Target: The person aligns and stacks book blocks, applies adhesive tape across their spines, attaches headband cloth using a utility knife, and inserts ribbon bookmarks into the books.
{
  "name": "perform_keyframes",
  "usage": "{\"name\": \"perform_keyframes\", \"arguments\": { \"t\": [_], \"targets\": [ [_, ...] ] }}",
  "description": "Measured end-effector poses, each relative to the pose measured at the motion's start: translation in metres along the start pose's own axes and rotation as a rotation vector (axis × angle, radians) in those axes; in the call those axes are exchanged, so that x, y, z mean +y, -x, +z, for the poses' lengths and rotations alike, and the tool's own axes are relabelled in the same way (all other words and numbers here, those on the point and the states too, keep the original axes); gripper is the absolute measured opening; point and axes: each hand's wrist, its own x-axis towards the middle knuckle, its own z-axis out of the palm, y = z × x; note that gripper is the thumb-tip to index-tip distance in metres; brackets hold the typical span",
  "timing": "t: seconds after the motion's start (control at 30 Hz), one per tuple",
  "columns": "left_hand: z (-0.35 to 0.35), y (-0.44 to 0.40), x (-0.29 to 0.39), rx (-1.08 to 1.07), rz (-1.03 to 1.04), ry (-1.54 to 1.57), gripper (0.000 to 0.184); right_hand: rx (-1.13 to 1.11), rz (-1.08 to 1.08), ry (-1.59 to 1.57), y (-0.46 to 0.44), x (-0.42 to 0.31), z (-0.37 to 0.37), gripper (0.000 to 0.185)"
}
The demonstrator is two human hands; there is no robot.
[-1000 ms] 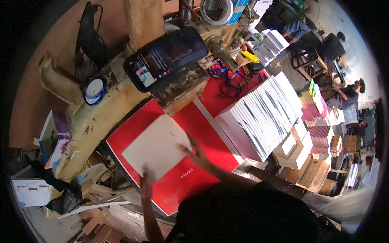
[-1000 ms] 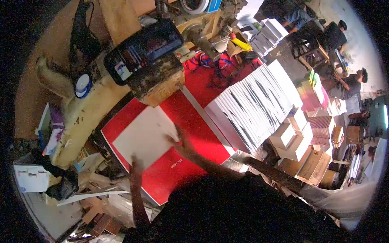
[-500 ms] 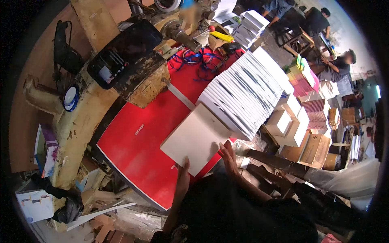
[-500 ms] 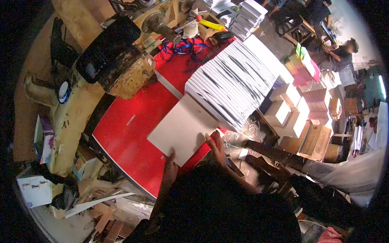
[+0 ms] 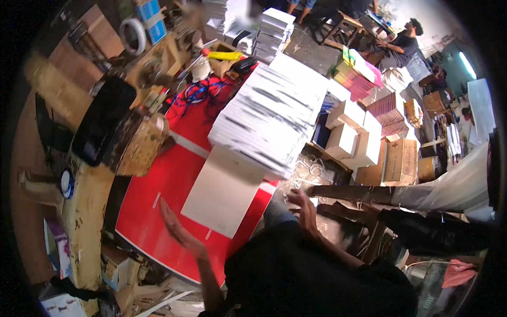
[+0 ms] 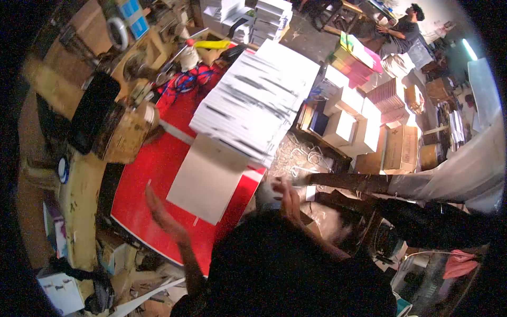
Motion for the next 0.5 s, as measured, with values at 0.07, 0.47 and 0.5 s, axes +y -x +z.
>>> {"name": "perform_keyframes", "arguments": {
  "t": [0.07,0.47,0.5],
  "targets": [
    [0.018,-0.050,0.021,-0.207,0.045,0.052,0.070,0.187,-0.182,-0.103,-0.027,-0.001,-0.014,0.074],
    [0.301,-0.264,0.018,-1.133,0.349,-0.352,0.059,0.276,-0.848,1.023,-0.194,-0.215,-0.039,0.073],
    [0.320,-0.263,0.022,-1.122,0.597,-0.367,0.058,0.172,-0.823,0.994,-0.201,-0.215,-0.036,0.074]
  ]
}}
